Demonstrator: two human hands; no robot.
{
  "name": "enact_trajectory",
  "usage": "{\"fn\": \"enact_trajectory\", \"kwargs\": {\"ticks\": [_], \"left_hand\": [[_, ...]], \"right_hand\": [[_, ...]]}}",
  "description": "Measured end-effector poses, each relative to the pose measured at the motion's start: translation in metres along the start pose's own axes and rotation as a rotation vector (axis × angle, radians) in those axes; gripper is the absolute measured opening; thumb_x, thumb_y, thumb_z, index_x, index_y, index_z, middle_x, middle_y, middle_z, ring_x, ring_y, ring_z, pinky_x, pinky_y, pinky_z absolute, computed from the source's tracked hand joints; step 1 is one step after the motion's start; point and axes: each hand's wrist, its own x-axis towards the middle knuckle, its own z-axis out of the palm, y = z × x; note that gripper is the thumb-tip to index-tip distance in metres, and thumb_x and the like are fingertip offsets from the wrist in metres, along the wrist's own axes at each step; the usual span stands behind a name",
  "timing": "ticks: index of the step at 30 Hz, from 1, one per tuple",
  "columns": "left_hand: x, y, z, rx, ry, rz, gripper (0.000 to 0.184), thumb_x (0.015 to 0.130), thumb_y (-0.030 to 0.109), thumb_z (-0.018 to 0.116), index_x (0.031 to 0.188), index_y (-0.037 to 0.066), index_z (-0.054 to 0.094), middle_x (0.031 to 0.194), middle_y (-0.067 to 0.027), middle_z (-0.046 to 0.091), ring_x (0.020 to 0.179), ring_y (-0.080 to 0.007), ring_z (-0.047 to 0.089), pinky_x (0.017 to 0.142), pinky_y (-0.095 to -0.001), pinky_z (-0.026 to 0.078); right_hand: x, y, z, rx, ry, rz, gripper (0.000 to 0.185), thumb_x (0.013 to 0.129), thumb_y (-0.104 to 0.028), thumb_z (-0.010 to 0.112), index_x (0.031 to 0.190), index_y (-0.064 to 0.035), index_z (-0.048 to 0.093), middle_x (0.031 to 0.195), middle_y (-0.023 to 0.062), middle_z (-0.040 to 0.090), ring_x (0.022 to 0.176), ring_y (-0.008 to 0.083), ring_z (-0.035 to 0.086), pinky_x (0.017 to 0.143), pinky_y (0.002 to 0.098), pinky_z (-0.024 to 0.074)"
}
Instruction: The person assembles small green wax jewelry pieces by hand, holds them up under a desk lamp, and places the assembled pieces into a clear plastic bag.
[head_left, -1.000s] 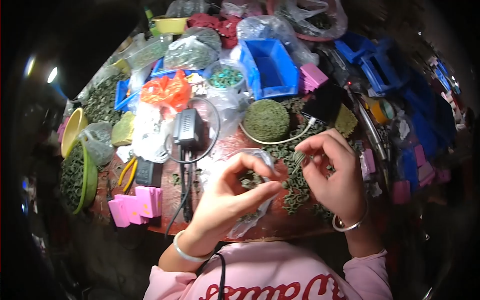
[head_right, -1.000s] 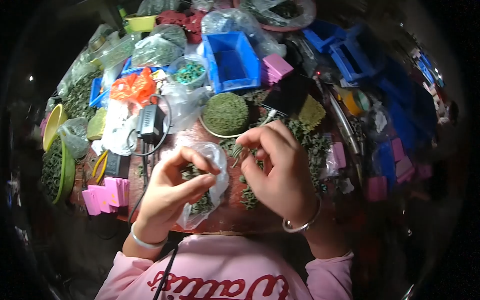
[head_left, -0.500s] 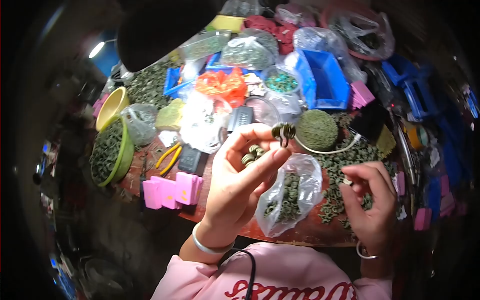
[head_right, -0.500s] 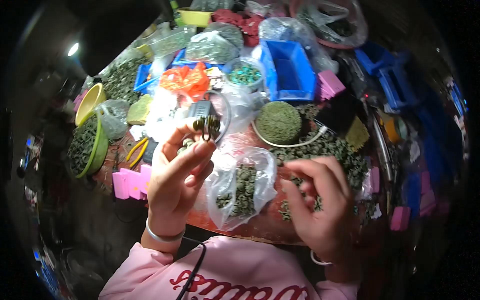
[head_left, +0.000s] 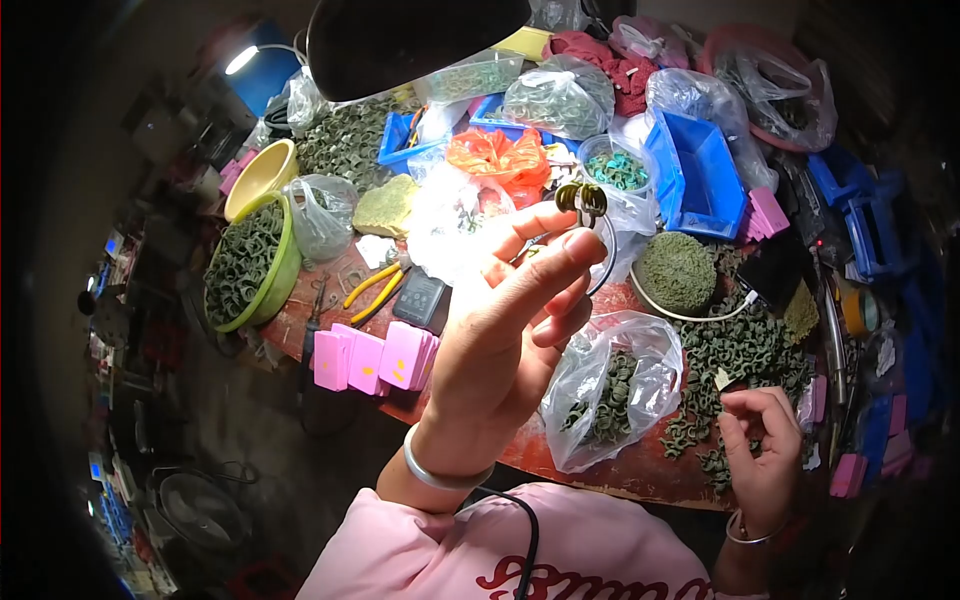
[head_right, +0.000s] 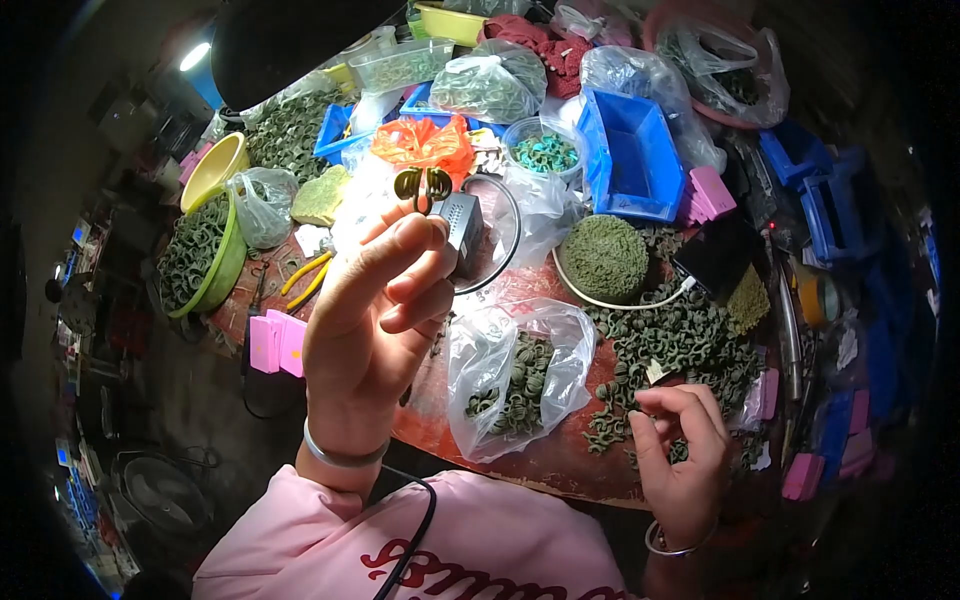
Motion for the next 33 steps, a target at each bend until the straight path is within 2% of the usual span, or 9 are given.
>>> {"fn": "enact_trajectory", "kwargs": {"ticks": [4,6,8,10,12,19,21,33], "left_hand": [[-0.001,-0.003,-0.002,0.030,-0.069,-0.063,0.032,0.083,0.005,0.068,0.111,0.001,0.053,0.084,-0.0016,0.059,0.059,-0.0018,0.045,0.048,-0.0160,0.029],[-0.009,-0.012,0.004,0.115,0.044,-0.124,0.034,0.083,0.005,0.068,0.115,0.000,0.054,0.083,0.0015,0.056,0.059,-0.0011,0.044,0.048,-0.0158,0.029],[-0.014,-0.024,-0.003,0.145,-0.035,-0.211,0.038,0.083,0.004,0.067,0.119,0.003,0.055,0.084,0.0031,0.054,0.060,-0.0005,0.042,0.049,-0.0155,0.029],[-0.021,-0.037,-0.001,0.152,0.015,-0.260,0.039,0.083,0.003,0.067,0.120,0.003,0.055,0.085,0.0027,0.055,0.059,-0.0002,0.042,0.050,-0.0151,0.030],[-0.023,-0.044,-0.007,0.115,-0.048,-0.291,0.039,0.083,0.003,0.067,0.120,0.003,0.055,0.087,0.0024,0.055,0.059,-0.0002,0.042,0.051,-0.0149,0.030],[-0.026,-0.050,-0.013,0.199,-0.062,-0.284,0.038,0.084,0.005,0.067,0.120,0.003,0.055,0.088,0.0022,0.055,0.059,0.0000,0.043,0.050,-0.0149,0.030],[-0.025,-0.054,-0.013,0.201,-0.034,-0.258,0.034,0.084,-0.002,0.063,0.117,0.000,0.054,0.091,-0.0026,0.056,0.055,-0.0005,0.042,0.045,-0.0130,0.029],[-0.025,-0.054,-0.014,0.303,-0.054,-0.251,0.034,0.083,-0.001,0.065,0.115,0.000,0.056,0.089,-0.0018,0.055,0.055,-0.0009,0.042,0.046,-0.0135,0.030]], "right_hand": [[0.003,0.001,0.003,0.059,-0.024,-0.001,0.012,0.079,0.004,0.064,0.091,0.0009,0.062,0.082,0.0040,0.056,0.062,0.0060,0.051,0.055,0.0192,0.0401],[0.007,-0.003,0.003,0.089,-0.024,-0.007,0.011,0.080,0.004,0.063,0.091,0.0011,0.062,0.082,0.0031,0.057,0.063,0.0055,0.051,0.056,0.0186,0.0400],[0.015,-0.016,0.008,0.501,0.009,0.217,0.009,0.086,0.000,0.060,0.094,0.0012,0.062,0.082,0.0016,0.060,0.064,0.0039,0.051,0.057,0.0173,0.0400],[0.028,-0.033,0.008,0.610,-0.008,0.303,0.011,0.090,-0.005,0.058,0.097,0.0011,0.062,0.083,0.0015,0.062,0.066,0.0027,0.052,0.058,0.0165,0.0410],[0.039,-0.032,0.017,0.682,-0.059,0.227,0.015,0.092,-0.009,0.056,0.101,0.0008,0.062,0.085,0.0023,0.064,0.068,0.0028,0.054,0.059,0.0163,0.0435],[0.049,-0.042,0.031,0.736,-0.145,0.238,0.018,0.092,-0.012,0.058,0.103,0.0009,0.061,0.084,0.0019,0.063,0.070,0.0033,0.056,0.061,0.0157,0.0444],[0.050,-0.041,0.033,0.736,-0.141,0.240,0.017,0.092,-0.013,0.058,0.102,0.0007,0.061,0.084,0.0015,0.063,0.070,0.0032,0.056,0.061,0.0155,0.0443],[0.054,-0.036,0.034,0.883,-0.230,0.392,0.014,0.090,-0.012,0.058,0.097,-0.0001,0.061,0.081,0.0008,0.062,0.069,0.0035,0.056,0.060,0.0165,0.0435]]}}
